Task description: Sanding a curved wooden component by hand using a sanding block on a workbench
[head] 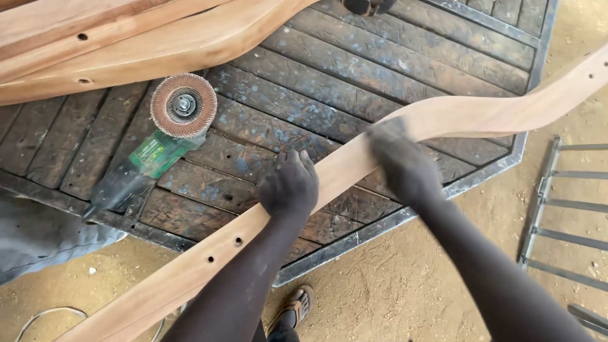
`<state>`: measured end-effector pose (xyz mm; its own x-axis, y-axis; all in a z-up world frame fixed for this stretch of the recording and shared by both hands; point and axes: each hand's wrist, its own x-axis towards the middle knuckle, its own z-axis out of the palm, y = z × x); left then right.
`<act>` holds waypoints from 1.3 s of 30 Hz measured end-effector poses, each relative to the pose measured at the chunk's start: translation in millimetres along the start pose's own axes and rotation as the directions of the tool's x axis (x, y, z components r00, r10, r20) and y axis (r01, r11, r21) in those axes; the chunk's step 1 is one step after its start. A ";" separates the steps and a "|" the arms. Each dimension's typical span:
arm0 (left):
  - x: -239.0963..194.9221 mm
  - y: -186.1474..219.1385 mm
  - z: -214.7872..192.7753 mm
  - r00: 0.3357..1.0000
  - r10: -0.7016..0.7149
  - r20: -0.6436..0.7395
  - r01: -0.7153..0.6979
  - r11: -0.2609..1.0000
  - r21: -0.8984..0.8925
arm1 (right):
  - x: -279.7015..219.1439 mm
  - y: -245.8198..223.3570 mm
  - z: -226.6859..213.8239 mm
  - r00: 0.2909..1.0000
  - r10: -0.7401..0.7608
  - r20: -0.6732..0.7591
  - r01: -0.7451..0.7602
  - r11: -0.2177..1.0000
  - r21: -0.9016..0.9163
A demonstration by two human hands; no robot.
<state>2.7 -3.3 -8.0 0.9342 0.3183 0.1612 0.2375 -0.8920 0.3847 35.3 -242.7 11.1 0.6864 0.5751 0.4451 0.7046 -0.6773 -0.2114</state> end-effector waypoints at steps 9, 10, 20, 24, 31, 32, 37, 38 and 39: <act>5.1 4.8 -7.4 0.999 -0.047 0.018 0.048 0.998 -0.047 | 27.0 -100.5 -10.4 0.985 0.141 -0.104 -0.133 0.988 0.077; 5.3 3.3 -11.9 0.992 -0.077 0.097 0.086 0.992 -0.088 | 25.2 -89.9 -13.6 0.993 0.080 -0.082 -0.073 0.994 0.085; 2.3 -26.6 -54.1 0.950 -0.073 0.303 0.267 0.692 -0.671 | 24.8 -123.0 12.7 0.991 -0.109 -0.078 0.124 0.968 0.219; -34.0 -109.7 -84.5 0.983 0.125 0.133 -0.106 0.985 -0.138 | 21.5 -29.2 7.1 0.974 -0.226 -0.014 0.221 0.961 -0.168; -29.1 -132.3 -72.4 1.000 -0.004 0.016 0.002 0.997 0.074 | 52.3 -172.1 11.1 0.986 -0.164 -0.019 0.165 0.963 0.214; -37.4 -135.5 -72.5 0.998 0.011 0.068 -0.012 1.000 0.008 | 40.7 -181.6 1.3 0.992 -0.128 -0.008 0.124 0.945 0.304; -41.2 -130.6 -89.0 0.995 -0.044 0.095 0.052 0.996 -0.078 | 25.3 -131.9 19.2 0.947 0.306 -0.101 -0.320 0.930 -0.180; -35.7 -127.4 -92.1 0.994 -0.073 0.082 0.084 0.986 -0.145 | 30.6 -136.6 22.5 0.922 0.358 -0.150 -0.381 0.908 -0.174; -35.6 -135.4 -98.8 0.995 -0.072 0.074 0.083 0.985 -0.151 | 28.3 -143.1 20.0 0.923 0.350 -0.157 -0.376 0.909 -0.179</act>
<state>-89.0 137.9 24.0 0.9318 0.3571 0.0655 0.2708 -0.8039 0.5296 -42.5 -120.3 36.5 0.8526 0.2218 0.4732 0.3508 -0.9141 -0.2034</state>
